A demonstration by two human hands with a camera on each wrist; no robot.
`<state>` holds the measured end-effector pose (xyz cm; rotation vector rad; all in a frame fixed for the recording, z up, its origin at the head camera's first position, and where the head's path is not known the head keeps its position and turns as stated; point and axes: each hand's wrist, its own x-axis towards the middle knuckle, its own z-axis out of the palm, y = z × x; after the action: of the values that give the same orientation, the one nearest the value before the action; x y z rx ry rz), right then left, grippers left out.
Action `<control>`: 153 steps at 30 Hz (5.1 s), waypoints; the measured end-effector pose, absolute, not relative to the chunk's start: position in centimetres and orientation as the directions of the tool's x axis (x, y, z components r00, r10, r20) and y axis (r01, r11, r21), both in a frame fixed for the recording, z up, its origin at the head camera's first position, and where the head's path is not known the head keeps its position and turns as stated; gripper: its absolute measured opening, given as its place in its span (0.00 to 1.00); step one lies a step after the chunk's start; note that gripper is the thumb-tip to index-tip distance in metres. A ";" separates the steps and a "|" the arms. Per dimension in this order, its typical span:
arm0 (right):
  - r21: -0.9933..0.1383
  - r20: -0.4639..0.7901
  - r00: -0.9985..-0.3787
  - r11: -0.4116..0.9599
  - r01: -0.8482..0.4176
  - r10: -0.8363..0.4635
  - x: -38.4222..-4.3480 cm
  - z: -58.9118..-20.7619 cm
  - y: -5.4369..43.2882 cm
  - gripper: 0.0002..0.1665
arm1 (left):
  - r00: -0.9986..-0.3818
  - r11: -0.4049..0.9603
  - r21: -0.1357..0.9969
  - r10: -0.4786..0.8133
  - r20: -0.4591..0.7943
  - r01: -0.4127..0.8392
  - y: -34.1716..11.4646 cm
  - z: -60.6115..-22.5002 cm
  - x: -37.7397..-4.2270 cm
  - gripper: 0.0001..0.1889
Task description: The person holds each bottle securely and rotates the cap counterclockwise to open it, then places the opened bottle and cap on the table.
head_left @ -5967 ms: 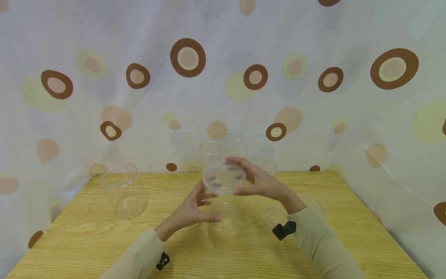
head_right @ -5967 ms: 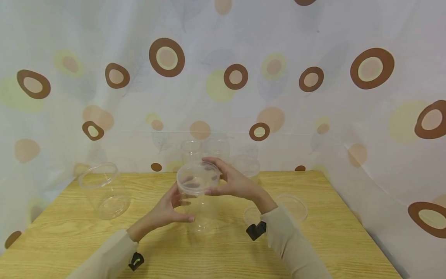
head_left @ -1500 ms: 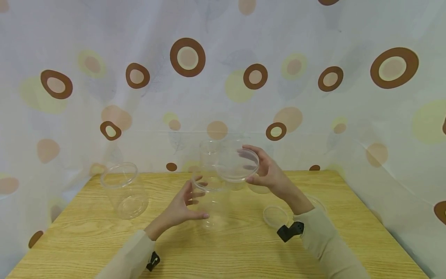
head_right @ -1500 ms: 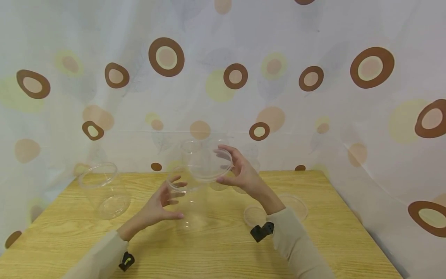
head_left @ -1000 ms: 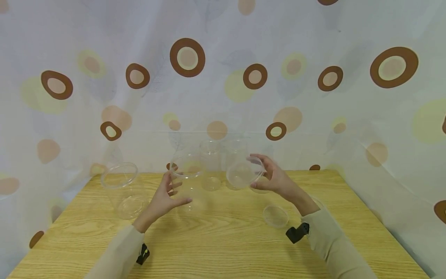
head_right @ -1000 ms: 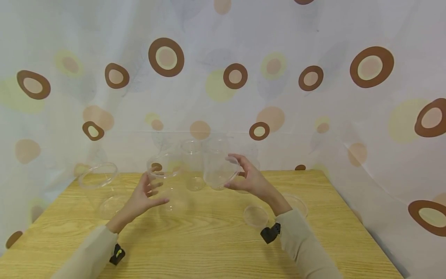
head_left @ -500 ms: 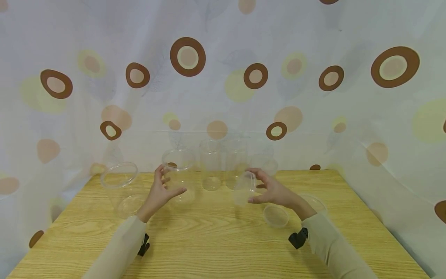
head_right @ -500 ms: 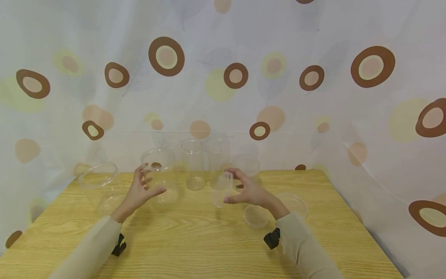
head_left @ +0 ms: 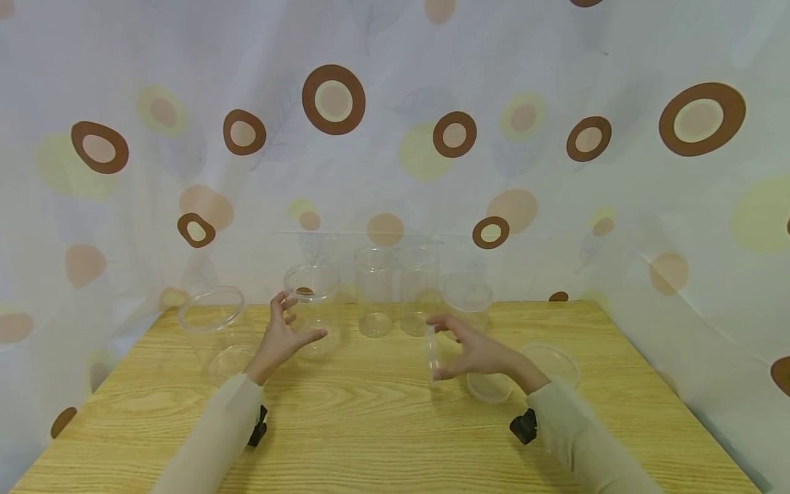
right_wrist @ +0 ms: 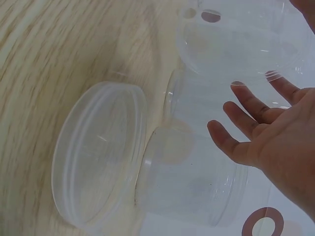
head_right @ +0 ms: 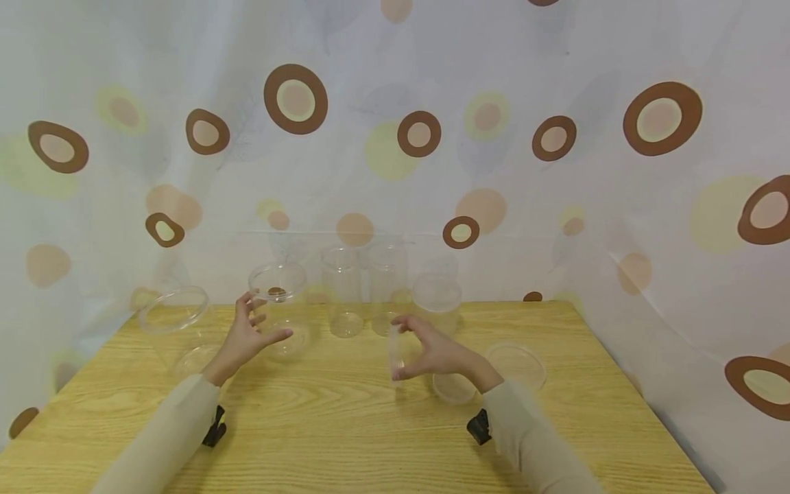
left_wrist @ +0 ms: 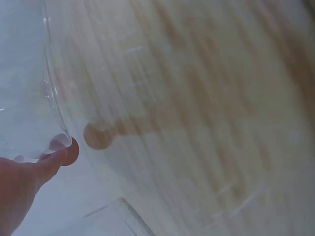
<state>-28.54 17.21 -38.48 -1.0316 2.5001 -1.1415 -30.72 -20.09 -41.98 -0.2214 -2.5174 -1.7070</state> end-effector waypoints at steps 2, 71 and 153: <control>-0.701 0.084 -0.735 0.485 -0.523 -0.672 -28.5 -38.7 17.1 0.50 | -0.987 0.368 0.915 0.070 0.147 0.163 -20.1 -42.1 -30.8 0.57; -0.517 0.224 -0.786 0.614 -0.597 -0.576 -29.2 -37.0 16.5 0.38 | -0.907 0.671 0.651 0.078 0.415 0.356 -19.5 -34.7 -28.3 0.54; -0.869 0.221 -0.922 0.365 -0.334 -0.316 -36.5 -33.0 15.2 0.42 | -0.965 0.466 0.845 0.124 0.231 0.263 -1.5 -41.1 -34.3 0.41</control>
<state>-36.53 15.24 -33.05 -0.6213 2.6090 -1.6675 -34.25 -1.54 -41.05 -0.3413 -2.5695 -1.5188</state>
